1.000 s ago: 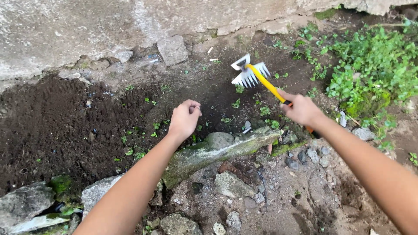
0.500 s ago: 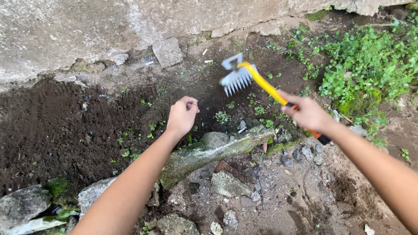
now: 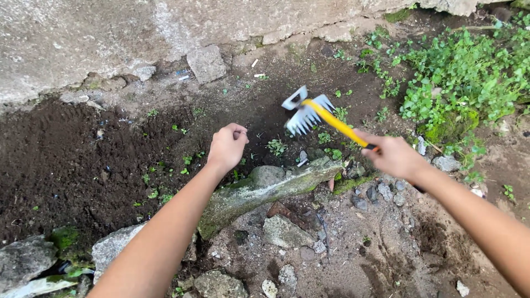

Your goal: The person is weeding an outdoor area next to a building wall using a hand rake and their hands, collecting weeds into a bucket.

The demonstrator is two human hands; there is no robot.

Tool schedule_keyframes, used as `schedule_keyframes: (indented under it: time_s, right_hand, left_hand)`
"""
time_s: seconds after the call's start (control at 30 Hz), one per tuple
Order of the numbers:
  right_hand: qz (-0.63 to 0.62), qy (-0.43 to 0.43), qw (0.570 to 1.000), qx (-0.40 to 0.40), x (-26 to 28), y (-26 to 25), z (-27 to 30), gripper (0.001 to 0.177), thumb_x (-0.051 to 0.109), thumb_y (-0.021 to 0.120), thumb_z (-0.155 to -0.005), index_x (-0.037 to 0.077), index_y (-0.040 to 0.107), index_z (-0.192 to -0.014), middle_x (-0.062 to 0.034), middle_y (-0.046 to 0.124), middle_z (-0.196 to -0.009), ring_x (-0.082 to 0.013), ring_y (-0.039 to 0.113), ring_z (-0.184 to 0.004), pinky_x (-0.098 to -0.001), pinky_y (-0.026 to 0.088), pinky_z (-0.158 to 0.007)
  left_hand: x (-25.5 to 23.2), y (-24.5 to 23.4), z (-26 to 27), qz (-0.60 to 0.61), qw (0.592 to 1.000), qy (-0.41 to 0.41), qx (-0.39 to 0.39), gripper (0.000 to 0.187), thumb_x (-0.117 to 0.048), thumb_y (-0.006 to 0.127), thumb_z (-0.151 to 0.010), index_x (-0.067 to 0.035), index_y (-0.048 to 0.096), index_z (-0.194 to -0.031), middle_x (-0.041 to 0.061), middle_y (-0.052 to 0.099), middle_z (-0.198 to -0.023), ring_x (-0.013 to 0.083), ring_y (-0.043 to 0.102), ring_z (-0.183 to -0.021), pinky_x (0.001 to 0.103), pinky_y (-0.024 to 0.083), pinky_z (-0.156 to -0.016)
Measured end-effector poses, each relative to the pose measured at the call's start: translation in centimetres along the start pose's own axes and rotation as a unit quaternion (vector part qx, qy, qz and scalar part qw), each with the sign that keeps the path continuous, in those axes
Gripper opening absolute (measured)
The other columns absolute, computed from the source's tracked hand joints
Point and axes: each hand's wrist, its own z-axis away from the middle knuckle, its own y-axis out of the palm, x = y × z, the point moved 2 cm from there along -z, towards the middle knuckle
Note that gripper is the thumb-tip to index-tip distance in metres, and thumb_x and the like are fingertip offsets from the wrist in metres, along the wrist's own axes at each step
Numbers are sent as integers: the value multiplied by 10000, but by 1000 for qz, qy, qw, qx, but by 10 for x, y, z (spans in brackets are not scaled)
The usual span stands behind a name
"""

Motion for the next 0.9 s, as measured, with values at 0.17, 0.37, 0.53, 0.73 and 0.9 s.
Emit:
schedule_keyframes:
  time_s: [0.17, 0.37, 0.53, 0.73, 0.9]
  right_hand:
    - [-244, 74, 967, 5, -29, -4, 4, 644, 262, 623, -1019, 390, 399, -1609, -217, 702, -947, -188, 509, -536, -412, 492, -541]
    - [-164, 32, 984, -64, 9, 10, -8, 648, 307, 595, -965, 409, 367, -1563, -57, 745, -1057, -171, 639, -594, -364, 579, -612]
    - [-13, -31, 996, -80, 24, 28, -16, 651, 306, 558, -1015, 399, 357, -1627, -188, 768, -904, -265, 684, -700, -418, 592, -792]
    - [53, 41, 997, 32, 0, 9, 17, 581, 288, 467, -1041, 427, 307, -1582, -136, 704, -895, -272, 714, -636, -433, 609, -621]
    - [-76, 83, 993, -44, -47, -2, 39, 578, 342, 603, -1008, 393, 388, -1543, -56, 708, -768, -203, 589, -475, -372, 559, -503]
  left_hand:
    - [8, 14, -1, -19, 999, 2, 34, 247, -184, 610, -925, -101, 728, -1126, 91, 782, -1011, 239, 753, -933, 360, 555, -888]
    - [4, 38, -8, -42, 998, 6, 53, 249, -176, 650, -890, -117, 754, -1108, 114, 772, -1070, 270, 738, -1008, 374, 551, -924]
    - [10, 59, -17, -47, 996, -2, 72, 251, -175, 651, -896, -111, 749, -1118, 117, 768, -1083, 283, 735, -1011, 389, 553, -928]
    - [14, 58, -15, -64, 995, 5, 79, 250, -187, 673, -886, -119, 755, -1112, 121, 770, -1072, 283, 736, -1021, 381, 550, -948]
    - [26, 64, -23, -68, 995, 10, 74, 245, -183, 674, -884, -118, 757, -1106, 110, 772, -1072, 287, 730, -1025, 381, 544, -947]
